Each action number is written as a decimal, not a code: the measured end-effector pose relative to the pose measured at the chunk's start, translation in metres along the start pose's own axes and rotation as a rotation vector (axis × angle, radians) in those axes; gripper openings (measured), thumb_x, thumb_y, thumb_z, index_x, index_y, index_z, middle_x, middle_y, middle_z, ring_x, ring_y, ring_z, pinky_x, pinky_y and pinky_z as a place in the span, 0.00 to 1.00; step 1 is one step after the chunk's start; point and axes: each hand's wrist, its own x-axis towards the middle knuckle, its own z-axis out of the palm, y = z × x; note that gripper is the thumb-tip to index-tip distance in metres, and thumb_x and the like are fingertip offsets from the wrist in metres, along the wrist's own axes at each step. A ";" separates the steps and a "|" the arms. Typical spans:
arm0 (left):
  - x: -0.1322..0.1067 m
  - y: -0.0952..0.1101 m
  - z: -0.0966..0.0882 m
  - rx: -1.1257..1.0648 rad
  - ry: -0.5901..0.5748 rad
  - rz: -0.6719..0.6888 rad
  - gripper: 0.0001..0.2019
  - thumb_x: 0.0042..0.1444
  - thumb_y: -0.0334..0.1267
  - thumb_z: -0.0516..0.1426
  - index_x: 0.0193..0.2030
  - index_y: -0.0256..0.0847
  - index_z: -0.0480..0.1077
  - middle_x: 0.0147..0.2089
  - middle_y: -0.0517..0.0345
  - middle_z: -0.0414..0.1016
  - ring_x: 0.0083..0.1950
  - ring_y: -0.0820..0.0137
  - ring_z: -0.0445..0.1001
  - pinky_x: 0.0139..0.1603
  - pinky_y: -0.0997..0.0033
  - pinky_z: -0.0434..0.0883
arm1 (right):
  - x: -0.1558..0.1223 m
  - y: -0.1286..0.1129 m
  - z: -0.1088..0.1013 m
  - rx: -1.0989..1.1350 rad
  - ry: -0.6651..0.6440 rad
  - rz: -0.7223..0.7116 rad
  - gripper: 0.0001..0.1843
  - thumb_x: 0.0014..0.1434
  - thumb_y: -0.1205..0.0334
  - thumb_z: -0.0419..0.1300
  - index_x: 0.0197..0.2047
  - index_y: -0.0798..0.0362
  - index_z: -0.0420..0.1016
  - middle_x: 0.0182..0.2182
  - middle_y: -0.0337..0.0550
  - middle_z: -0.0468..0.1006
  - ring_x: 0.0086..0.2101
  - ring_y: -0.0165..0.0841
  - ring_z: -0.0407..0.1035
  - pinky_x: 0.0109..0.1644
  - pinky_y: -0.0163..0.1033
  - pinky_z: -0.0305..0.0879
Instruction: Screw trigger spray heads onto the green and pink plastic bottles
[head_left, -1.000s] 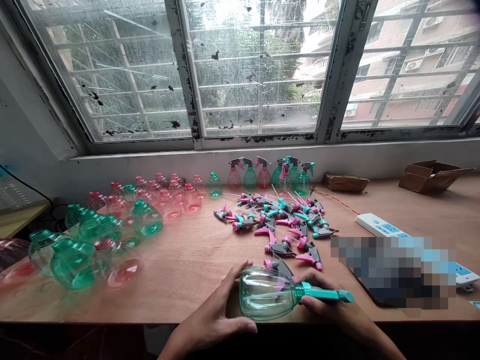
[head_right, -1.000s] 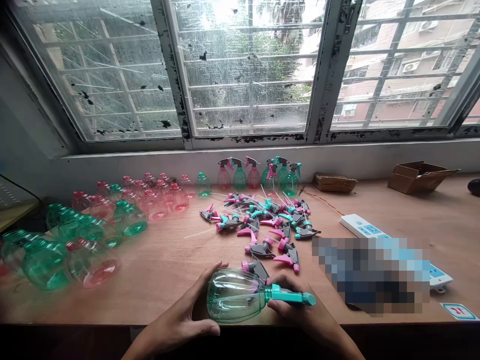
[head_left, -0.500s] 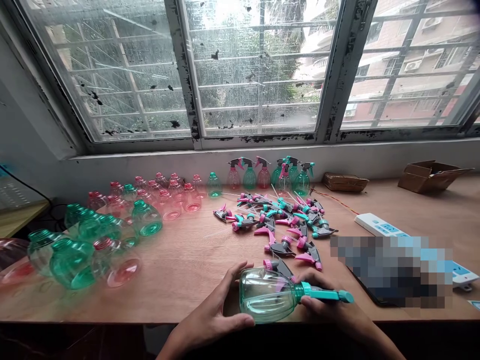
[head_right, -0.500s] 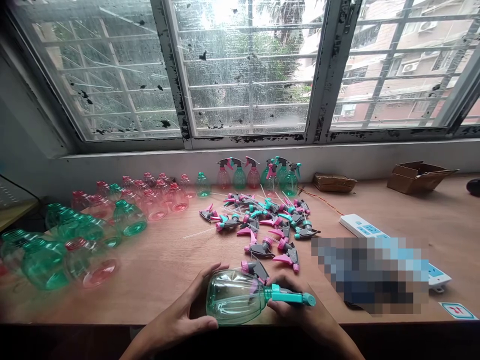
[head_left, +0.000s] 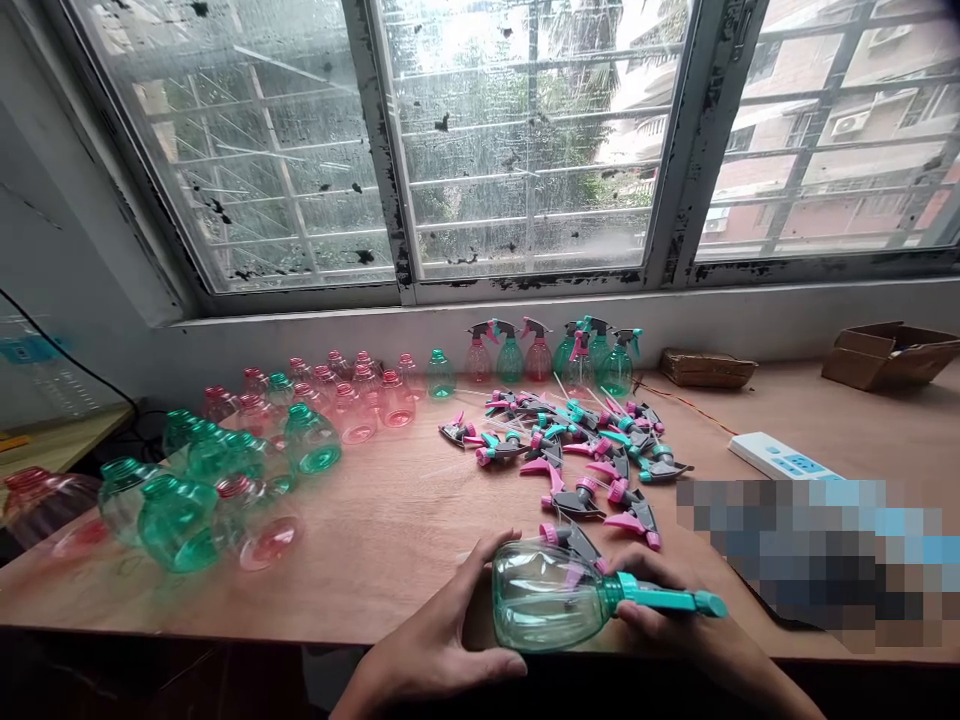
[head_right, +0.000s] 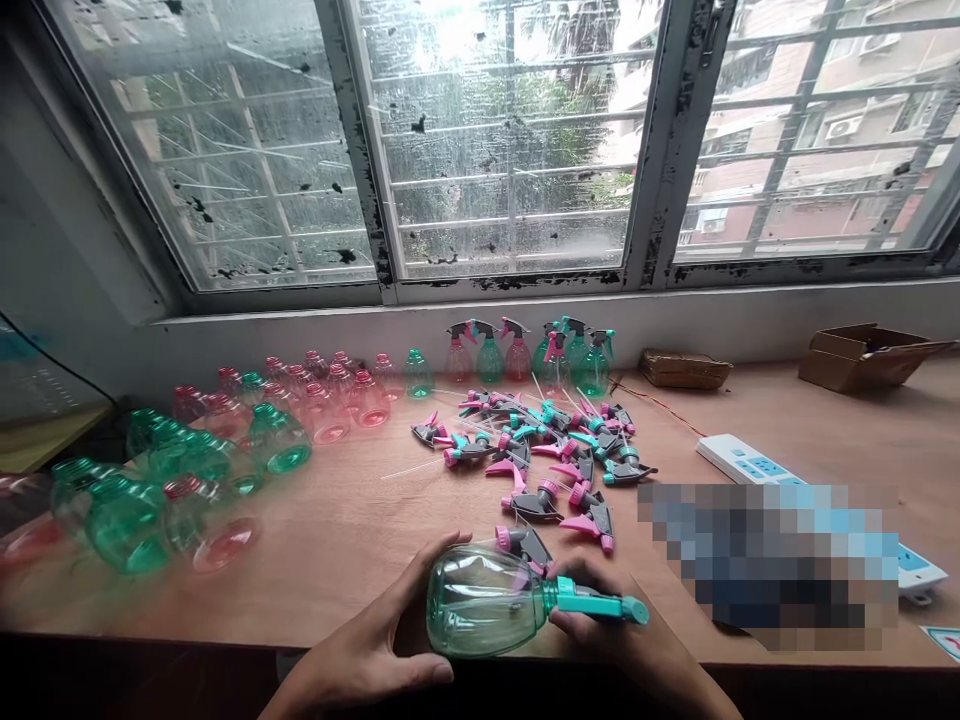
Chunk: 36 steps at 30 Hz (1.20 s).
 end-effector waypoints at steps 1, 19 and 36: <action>0.000 -0.001 0.000 -0.019 0.003 -0.001 0.50 0.54 0.41 0.70 0.75 0.51 0.44 0.78 0.50 0.49 0.77 0.49 0.48 0.77 0.48 0.47 | 0.000 0.000 -0.001 -0.011 -0.017 -0.005 0.11 0.55 0.54 0.64 0.41 0.49 0.76 0.31 0.37 0.74 0.30 0.35 0.65 0.32 0.36 0.62; 0.001 0.003 0.002 -0.017 0.048 -0.047 0.52 0.51 0.35 0.70 0.76 0.50 0.44 0.78 0.48 0.50 0.76 0.49 0.51 0.76 0.49 0.50 | 0.003 0.006 -0.002 -0.091 -0.036 -0.023 0.08 0.55 0.59 0.65 0.40 0.46 0.76 0.29 0.34 0.75 0.30 0.36 0.70 0.34 0.34 0.67; -0.001 0.006 0.001 -0.079 0.018 -0.047 0.40 0.63 0.47 0.62 0.76 0.49 0.45 0.79 0.51 0.46 0.78 0.50 0.44 0.77 0.47 0.46 | 0.001 0.006 0.001 -0.041 0.005 -0.049 0.10 0.55 0.54 0.64 0.41 0.47 0.77 0.29 0.36 0.76 0.29 0.36 0.69 0.32 0.36 0.66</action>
